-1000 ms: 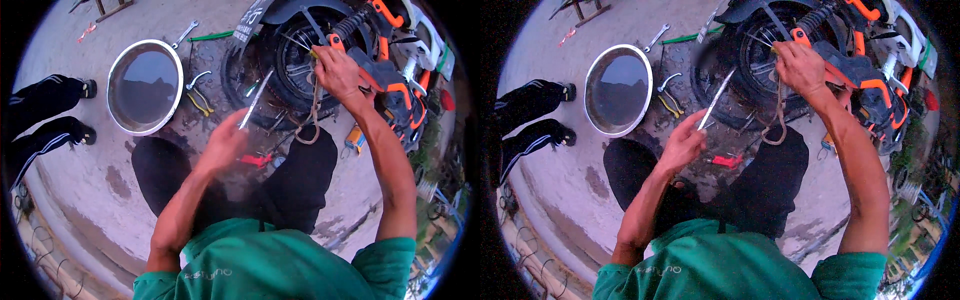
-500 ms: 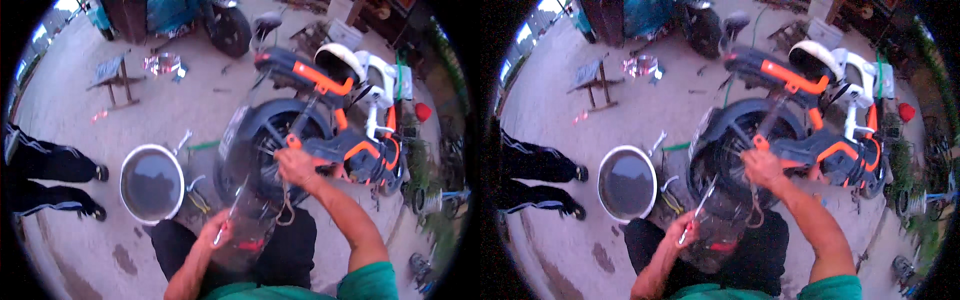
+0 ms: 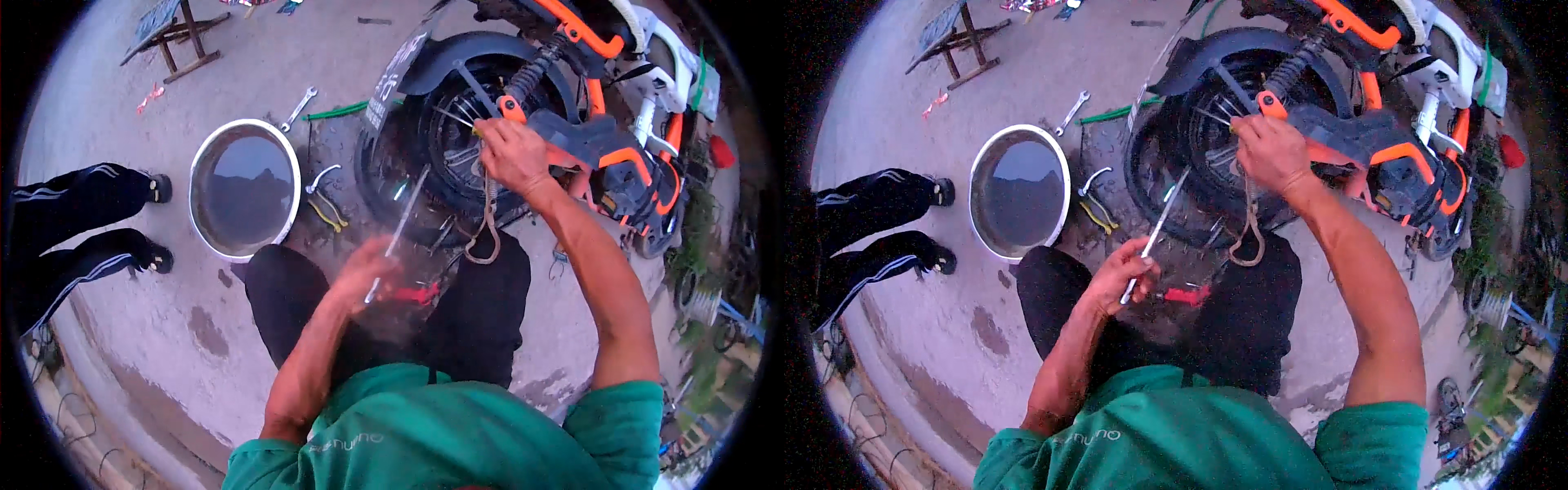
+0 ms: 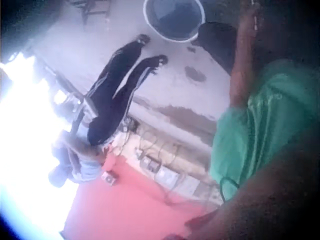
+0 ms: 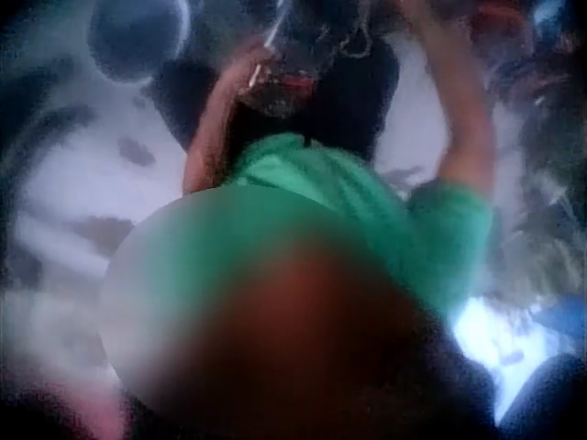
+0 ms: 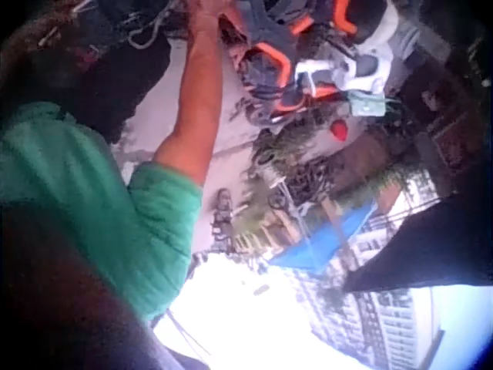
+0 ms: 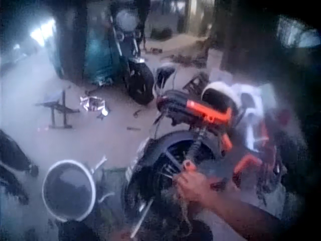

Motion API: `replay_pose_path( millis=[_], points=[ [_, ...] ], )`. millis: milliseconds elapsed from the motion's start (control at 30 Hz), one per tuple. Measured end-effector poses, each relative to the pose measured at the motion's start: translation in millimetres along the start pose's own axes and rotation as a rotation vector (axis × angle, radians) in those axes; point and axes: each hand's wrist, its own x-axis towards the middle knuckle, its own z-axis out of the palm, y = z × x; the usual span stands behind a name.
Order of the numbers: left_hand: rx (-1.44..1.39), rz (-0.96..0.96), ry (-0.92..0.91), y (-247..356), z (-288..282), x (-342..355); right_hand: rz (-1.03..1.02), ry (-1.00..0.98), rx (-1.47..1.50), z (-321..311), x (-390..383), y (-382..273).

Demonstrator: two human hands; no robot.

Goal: The person repairs a motorized bicycle tire by using screwdrivers and levers to pry the tire bead over the rim, then using a long metal tool to manipulate the tire and inner tube.

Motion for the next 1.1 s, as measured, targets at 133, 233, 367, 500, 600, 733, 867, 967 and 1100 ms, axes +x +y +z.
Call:
replay_pose_path(
  millis=[133, 233, 367, 500, 600, 733, 867, 967, 1100],
  points=[
    [0.281, 0.084, 0.061, -10.3, -0.7, -10.8, -0.010, 0.022, 0.004, -9.5, 5.0, -8.4],
    [0.251, 0.096, 0.120, -16.9, -3.4, -12.5, -0.009, 0.012, -0.001, -6.0, 1.2, -6.4],
    [0.146, 0.128, 0.107, -16.1, 1.0, -9.5, -0.009, 0.007, 0.010, -8.1, 0.2, -5.5],
    [0.345, 0.292, 0.162, -20.2, 0.4, -7.7, -0.019, 0.019, 0.013, -7.2, 4.5, -7.1],
    [0.539, 0.462, 0.235, -8.4, 8.1, -12.7, -0.022, 0.012, 0.009, -8.3, 5.2, -7.6],
    [0.766, 0.455, 0.330, -2.9, -2.8, 3.4, -0.036, -0.005, 0.010, -6.9, 8.7, -5.4],
    [0.518, 0.348, 0.262, 12.7, -13.3, 9.8, -0.042, -0.024, 0.014, -6.7, 6.5, -2.7],
    [0.476, 0.290, 0.096, 37.9, -58.4, 27.2, -0.052, -0.035, 0.011, -4.5, 6.0, 0.8],
    [0.548, 0.257, -0.051, 63.1, -112.7, 57.0, -0.092, -0.003, -0.016, -0.3, 12.0, 0.1]
  ],
)
